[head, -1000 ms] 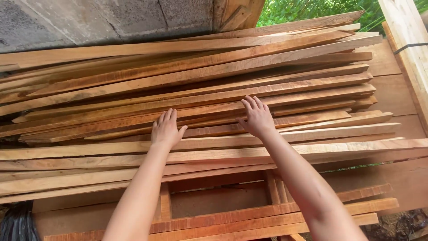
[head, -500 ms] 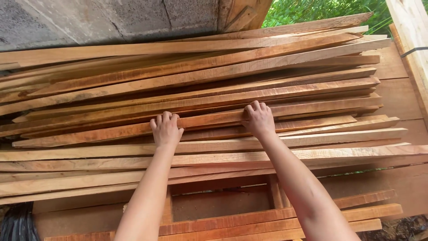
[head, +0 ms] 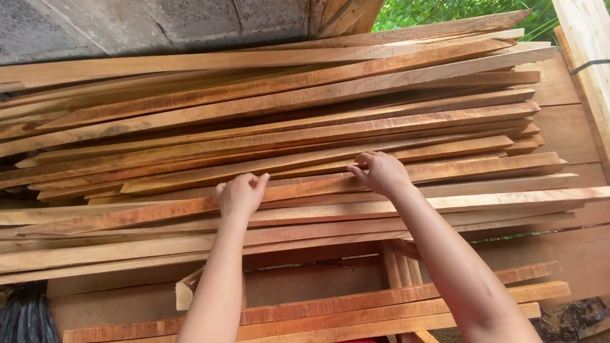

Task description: Organizing and stacking thin wooden strips onto a rack in a woodworking shop.

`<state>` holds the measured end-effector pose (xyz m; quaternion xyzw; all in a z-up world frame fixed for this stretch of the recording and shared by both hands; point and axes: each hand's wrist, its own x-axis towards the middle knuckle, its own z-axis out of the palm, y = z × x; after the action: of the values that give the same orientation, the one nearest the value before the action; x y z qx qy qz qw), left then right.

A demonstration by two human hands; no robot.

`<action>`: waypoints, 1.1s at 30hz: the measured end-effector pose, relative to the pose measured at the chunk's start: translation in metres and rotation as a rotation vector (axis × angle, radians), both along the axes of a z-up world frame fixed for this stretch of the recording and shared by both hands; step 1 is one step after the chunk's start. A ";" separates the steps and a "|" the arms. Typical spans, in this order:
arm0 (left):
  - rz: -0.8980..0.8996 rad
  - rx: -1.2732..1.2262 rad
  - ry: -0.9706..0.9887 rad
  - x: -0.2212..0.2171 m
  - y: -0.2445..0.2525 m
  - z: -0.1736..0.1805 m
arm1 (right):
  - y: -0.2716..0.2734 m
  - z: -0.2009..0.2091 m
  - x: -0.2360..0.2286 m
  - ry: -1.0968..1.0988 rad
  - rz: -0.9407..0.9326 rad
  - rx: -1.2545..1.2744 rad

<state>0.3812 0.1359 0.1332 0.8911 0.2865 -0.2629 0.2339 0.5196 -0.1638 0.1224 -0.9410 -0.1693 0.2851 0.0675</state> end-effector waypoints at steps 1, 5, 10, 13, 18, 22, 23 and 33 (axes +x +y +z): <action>0.001 0.003 -0.001 0.003 0.007 -0.025 | -0.002 -0.022 0.004 -0.001 0.001 0.003; -0.112 0.209 -0.318 0.021 0.028 -0.083 | -0.003 -0.074 0.020 -0.376 0.149 0.172; -0.275 0.295 -0.248 0.042 0.038 -0.070 | 0.010 -0.066 0.034 -0.467 0.197 0.141; -0.370 0.323 -0.126 0.051 0.039 -0.063 | 0.013 -0.056 0.042 -0.442 0.273 0.001; -0.377 0.311 -0.062 0.056 0.032 -0.048 | 0.010 -0.053 0.043 -0.472 0.427 -0.015; -0.311 0.284 -0.073 0.047 0.030 -0.060 | 0.009 -0.055 0.038 -0.444 0.381 0.066; -0.283 0.263 -0.101 0.047 0.032 -0.064 | 0.009 -0.054 0.038 -0.417 0.361 0.049; -0.248 0.134 -0.262 0.024 0.039 -0.092 | 0.018 -0.041 0.038 -0.361 0.399 -0.097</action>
<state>0.4053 0.1750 0.0414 0.9598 0.1583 -0.1518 0.1753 0.5575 -0.1457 0.0813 -0.9268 -0.3467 0.1280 -0.0664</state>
